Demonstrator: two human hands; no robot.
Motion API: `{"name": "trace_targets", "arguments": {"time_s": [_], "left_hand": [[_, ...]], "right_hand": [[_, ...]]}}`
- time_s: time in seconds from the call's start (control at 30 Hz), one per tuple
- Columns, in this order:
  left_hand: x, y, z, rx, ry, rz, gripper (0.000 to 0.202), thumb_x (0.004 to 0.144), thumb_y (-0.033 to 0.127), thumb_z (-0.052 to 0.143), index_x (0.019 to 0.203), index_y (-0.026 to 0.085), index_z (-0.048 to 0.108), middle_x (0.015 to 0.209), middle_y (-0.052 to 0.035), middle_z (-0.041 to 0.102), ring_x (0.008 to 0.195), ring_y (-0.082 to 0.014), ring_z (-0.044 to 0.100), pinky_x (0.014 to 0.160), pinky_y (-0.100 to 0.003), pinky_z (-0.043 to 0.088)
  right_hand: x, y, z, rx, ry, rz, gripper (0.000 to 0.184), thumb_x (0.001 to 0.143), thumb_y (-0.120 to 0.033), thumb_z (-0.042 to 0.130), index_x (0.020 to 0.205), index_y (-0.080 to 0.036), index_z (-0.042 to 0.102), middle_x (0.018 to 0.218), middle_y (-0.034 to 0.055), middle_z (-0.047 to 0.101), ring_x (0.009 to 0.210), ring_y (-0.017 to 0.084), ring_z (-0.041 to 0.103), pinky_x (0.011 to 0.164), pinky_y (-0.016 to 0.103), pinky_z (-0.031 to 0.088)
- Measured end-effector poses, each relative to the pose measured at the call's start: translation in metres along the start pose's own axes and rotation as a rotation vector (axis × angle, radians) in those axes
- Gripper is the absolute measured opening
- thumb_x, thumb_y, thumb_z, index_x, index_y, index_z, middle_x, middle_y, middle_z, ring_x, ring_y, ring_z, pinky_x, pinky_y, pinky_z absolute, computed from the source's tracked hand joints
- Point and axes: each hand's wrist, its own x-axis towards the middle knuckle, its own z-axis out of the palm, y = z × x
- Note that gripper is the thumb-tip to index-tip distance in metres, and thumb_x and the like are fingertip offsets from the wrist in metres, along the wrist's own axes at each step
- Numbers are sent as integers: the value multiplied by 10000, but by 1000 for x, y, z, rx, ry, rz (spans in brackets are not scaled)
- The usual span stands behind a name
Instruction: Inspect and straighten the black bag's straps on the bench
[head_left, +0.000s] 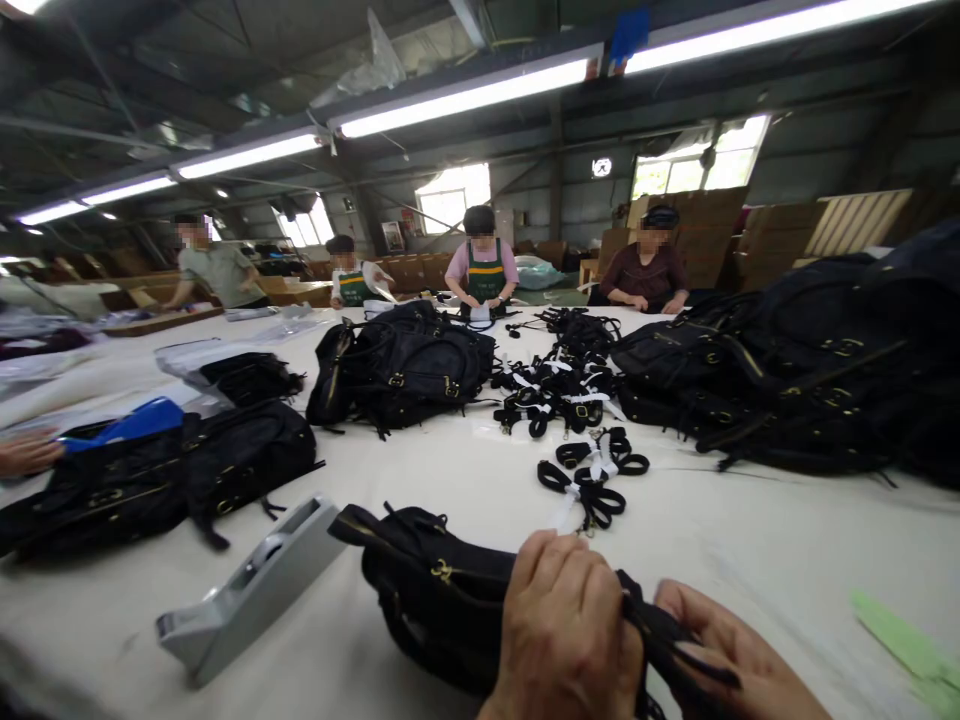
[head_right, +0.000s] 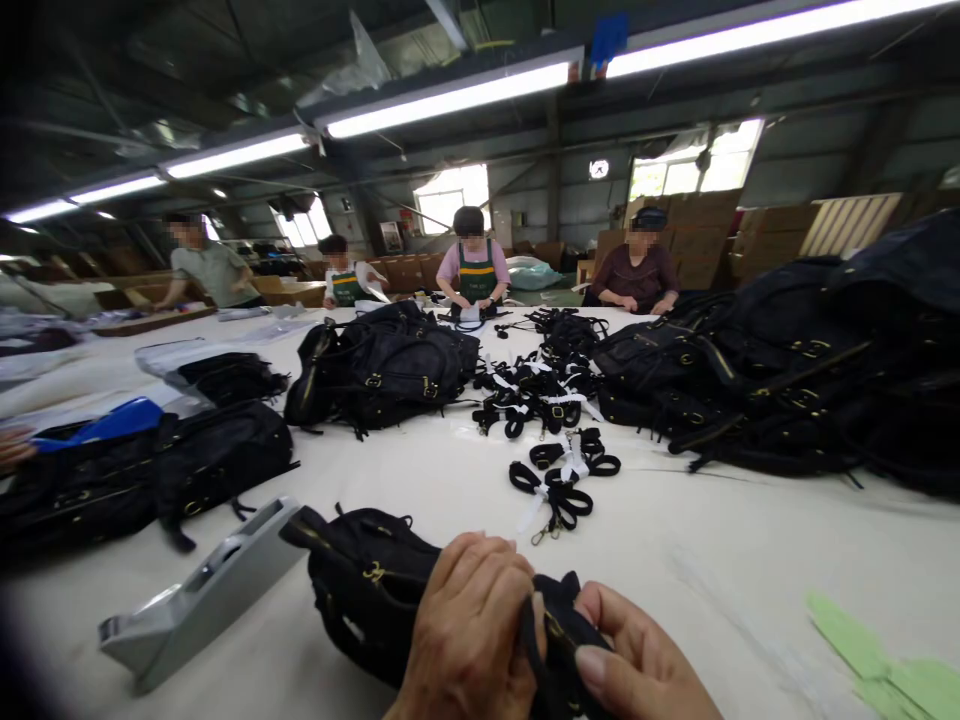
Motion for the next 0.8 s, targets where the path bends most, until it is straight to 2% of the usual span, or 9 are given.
{"name": "trace_targets", "arguments": {"time_s": [0.07, 0.2, 0.3, 0.43, 0.5, 0.53, 0.6, 0.7, 0.8], "left_hand": [[-5, -4, -8, 10, -40, -54, 152, 819, 107, 416, 846, 151, 558, 824, -49, 623, 870, -192, 574, 972, -369, 362], [-9, -19, -28, 35, -206, -118, 162, 850, 75, 476, 929, 182, 568, 914, -5, 646, 958, -162, 575, 1051, -369, 272], [-7, -28, -37, 63, -212, -104, 148, 870, 77, 498, 915, 197, 570, 908, 10, 653, 962, -156, 582, 1063, -398, 249], [-3, -33, -37, 127, -191, -122, 132, 882, 95, 485, 898, 198, 566, 883, 3, 649, 944, -180, 586, 1067, -451, 233], [-6, -33, -34, 90, -214, -118, 140, 878, 101, 474, 903, 201, 568, 879, 11, 647, 914, -168, 595, 1063, -425, 246], [-9, -32, -33, 51, -237, -114, 148, 874, 98, 468, 910, 202, 567, 883, 15, 647, 888, -153, 603, 1056, -399, 259], [-15, -30, -30, -39, -274, -117, 171, 873, 84, 455, 929, 201, 566, 897, 19, 651, 852, -127, 613, 1017, -342, 303], [-20, -23, -26, -87, -223, -156, 190, 883, 81, 447, 933, 211, 577, 914, 16, 672, 859, -130, 625, 956, -320, 352], [-18, -18, -24, -29, -116, -82, 207, 868, 90, 473, 968, 205, 613, 980, -13, 697, 892, -151, 640, 977, -339, 363]], "right_hand": [[-6, -7, 4, 31, -12, 23, 523, 617, -489, 846, 760, -166, 460, 613, -35, 454, 542, 69, 378, 525, 187, 259], [-16, -17, 8, -10, -17, 80, 487, 688, -465, 809, 798, -150, 454, 657, -10, 506, 559, 60, 385, 525, 171, 232], [-15, -15, 10, 11, -74, 87, 454, 736, -450, 773, 819, -163, 431, 675, -7, 513, 550, 59, 400, 511, 164, 230], [-12, -14, 10, -1, -126, 35, 430, 781, -466, 717, 845, -180, 403, 698, -1, 526, 558, 71, 423, 500, 160, 267], [-15, -20, 6, -162, -126, 19, 397, 816, -503, 651, 834, -183, 417, 684, -3, 527, 547, 83, 433, 487, 171, 296], [-17, -25, 4, -335, -109, -22, 350, 841, -490, 615, 847, -185, 445, 678, -4, 537, 539, 93, 450, 479, 180, 315], [-23, -34, 2, -823, -1, -245, 229, 874, -396, 578, 967, -196, 517, 730, 6, 597, 554, 119, 522, 494, 200, 383], [-24, -40, 5, -1513, 108, -770, 361, 880, -325, 566, 1208, -197, 487, 922, 58, 668, 655, 169, 629, 565, 234, 487], [-15, -37, 14, -1910, 25, -1106, 218, 955, -209, 392, 1113, -183, 541, 901, 60, 692, 583, 169, 632, 487, 250, 480]]}}
